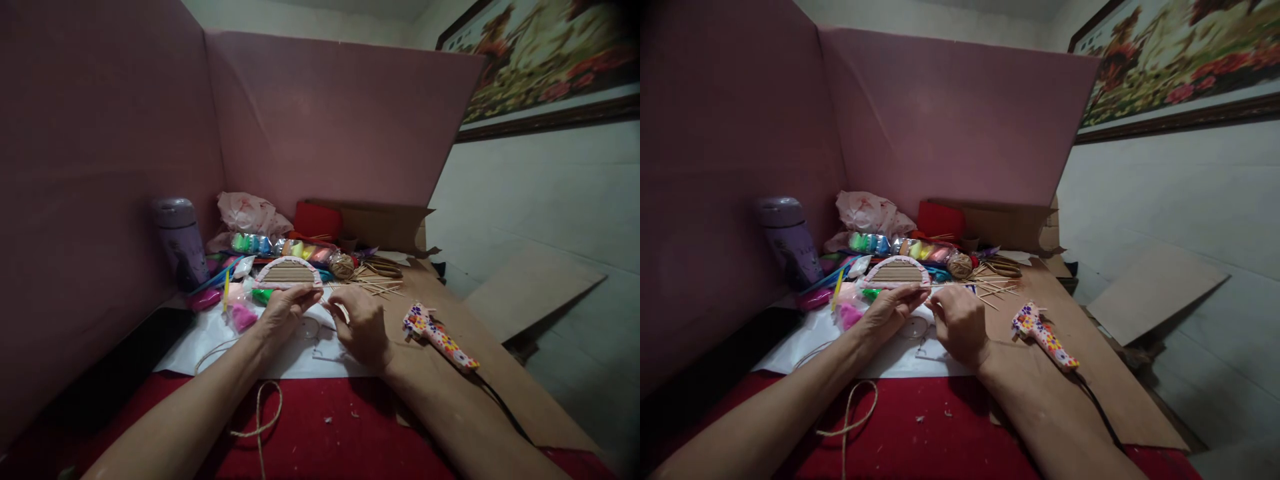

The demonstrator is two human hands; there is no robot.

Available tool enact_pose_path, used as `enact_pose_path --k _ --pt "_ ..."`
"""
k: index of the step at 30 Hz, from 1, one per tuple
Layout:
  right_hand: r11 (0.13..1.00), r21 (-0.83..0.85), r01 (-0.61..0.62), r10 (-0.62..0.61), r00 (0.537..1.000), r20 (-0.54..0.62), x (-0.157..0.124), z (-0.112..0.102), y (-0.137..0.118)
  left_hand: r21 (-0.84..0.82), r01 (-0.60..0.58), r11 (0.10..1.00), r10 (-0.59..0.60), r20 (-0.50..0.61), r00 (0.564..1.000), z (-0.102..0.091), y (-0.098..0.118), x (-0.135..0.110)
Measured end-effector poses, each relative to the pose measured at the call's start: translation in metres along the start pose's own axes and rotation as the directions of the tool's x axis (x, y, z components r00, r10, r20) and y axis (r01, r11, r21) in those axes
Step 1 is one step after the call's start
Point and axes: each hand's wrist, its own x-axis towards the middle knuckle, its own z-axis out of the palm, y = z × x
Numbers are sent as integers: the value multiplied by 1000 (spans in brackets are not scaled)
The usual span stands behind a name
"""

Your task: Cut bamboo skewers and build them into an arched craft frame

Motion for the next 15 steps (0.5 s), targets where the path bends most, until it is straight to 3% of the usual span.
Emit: enact_pose_path --k 4,7,11,15 --pt "922 216 -321 287 942 174 -5 15 7 -14 28 999 -29 -29 999 0 2 0" --pt "712 497 -496 418 868 267 -5 24 9 -13 49 999 -50 -22 999 1 2 -1" --pt "410 724 -555 470 809 354 -2 28 7 -26 62 998 -62 -8 998 1 0 -2" --pt "320 765 -559 496 787 367 0 26 7 -15 74 997 -74 34 997 1 -2 -3"
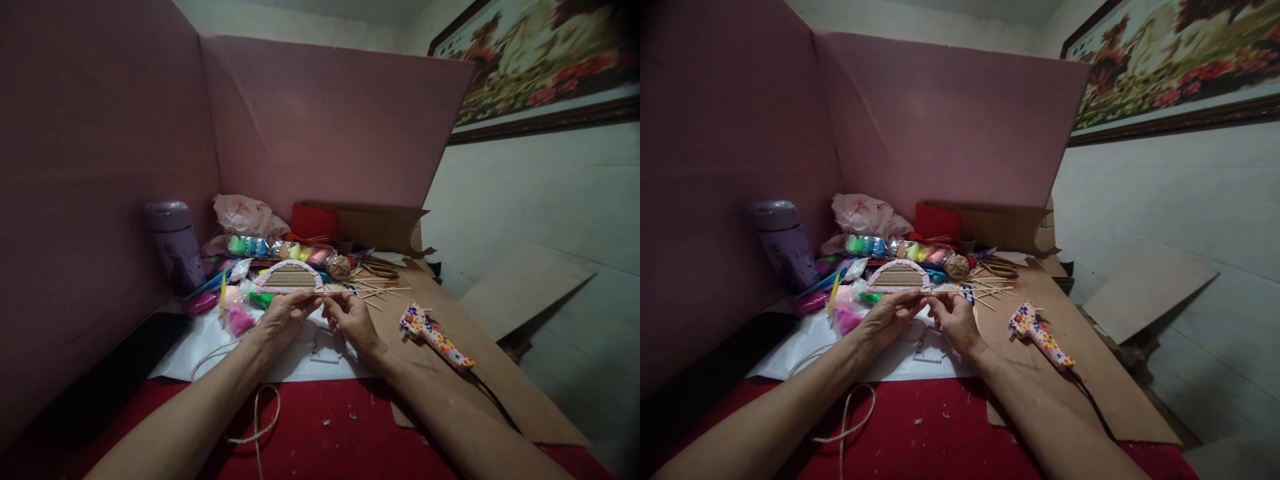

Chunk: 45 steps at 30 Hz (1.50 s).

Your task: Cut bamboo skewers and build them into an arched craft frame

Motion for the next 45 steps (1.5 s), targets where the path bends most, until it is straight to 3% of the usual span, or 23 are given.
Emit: enact_pose_path --k 14,30,39,45 --pt "998 58 9 -11 999 37 3 -5 -2 34 -18 999 15 66 998 6 -1 -5" --pt "999 53 8 -11 999 48 0 -4 -4 15 10 1000 -10 15 1000 6 -1 -5" --pt "990 89 109 -107 994 -24 -2 -5 -4 4 19 1000 -19 -5 1000 3 -2 -3" --pt "988 119 99 -98 995 -18 -1 -6 0 11 31 999 -31 -7 999 5 0 -6"
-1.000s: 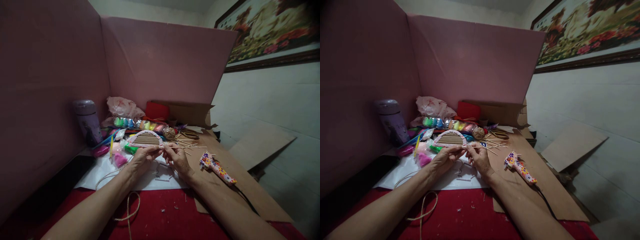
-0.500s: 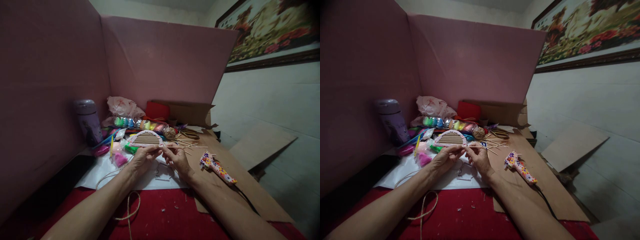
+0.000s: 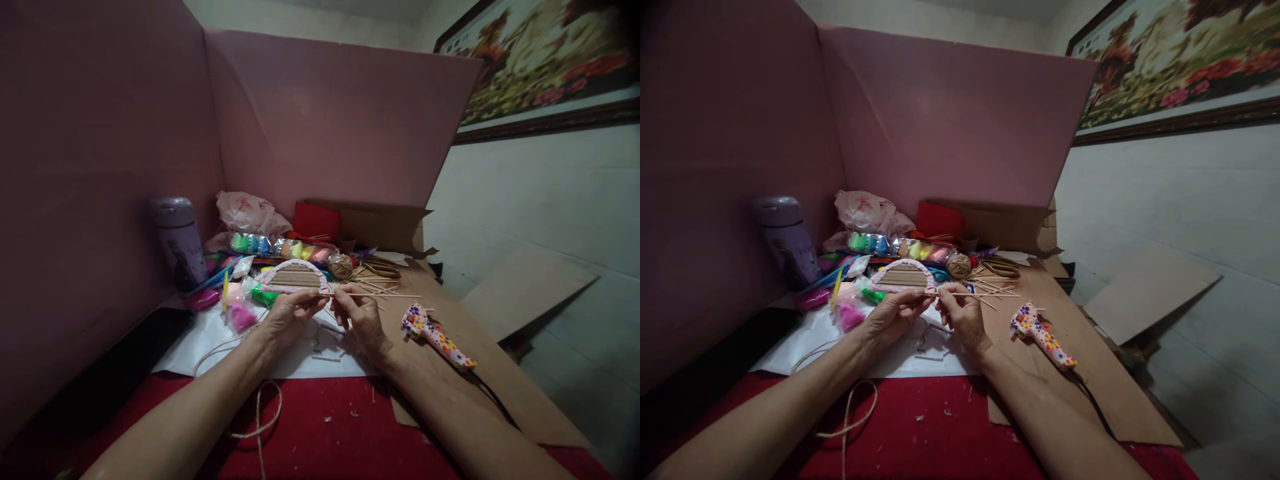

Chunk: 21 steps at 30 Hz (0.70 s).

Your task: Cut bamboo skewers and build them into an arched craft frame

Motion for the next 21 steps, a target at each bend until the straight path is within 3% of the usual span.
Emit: enact_pose_path --k 21 --pt "997 -21 -76 77 995 59 0 1 -1 -22 -24 999 25 48 999 2 -1 -3"
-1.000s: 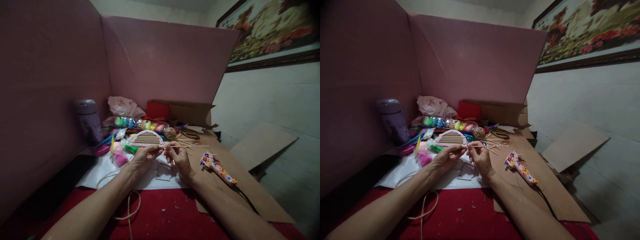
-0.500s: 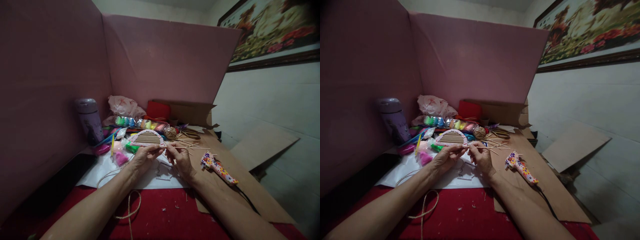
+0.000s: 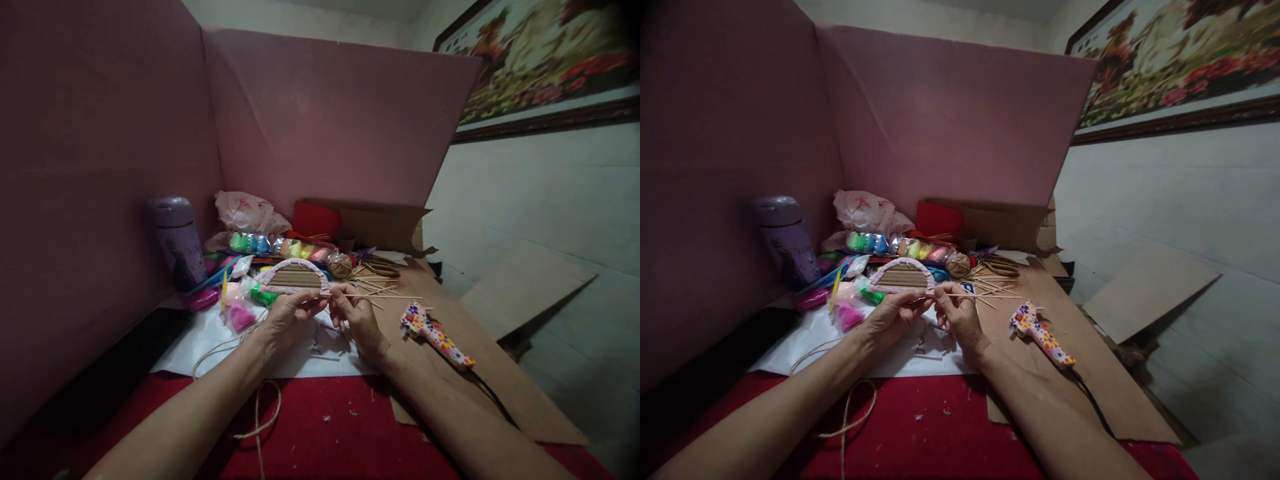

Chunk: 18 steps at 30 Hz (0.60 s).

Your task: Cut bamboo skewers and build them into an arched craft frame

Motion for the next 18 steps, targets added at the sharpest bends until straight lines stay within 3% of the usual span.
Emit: enact_pose_path --k 10,18 --pt "999 -45 -6 4 999 -51 -1 3 -6 11 17 1000 -17 31 999 2 -5 -3" --pt "998 59 -26 30 997 -75 -1 2 -4 70 105 992 -109 51 993 -6 -6 -1"
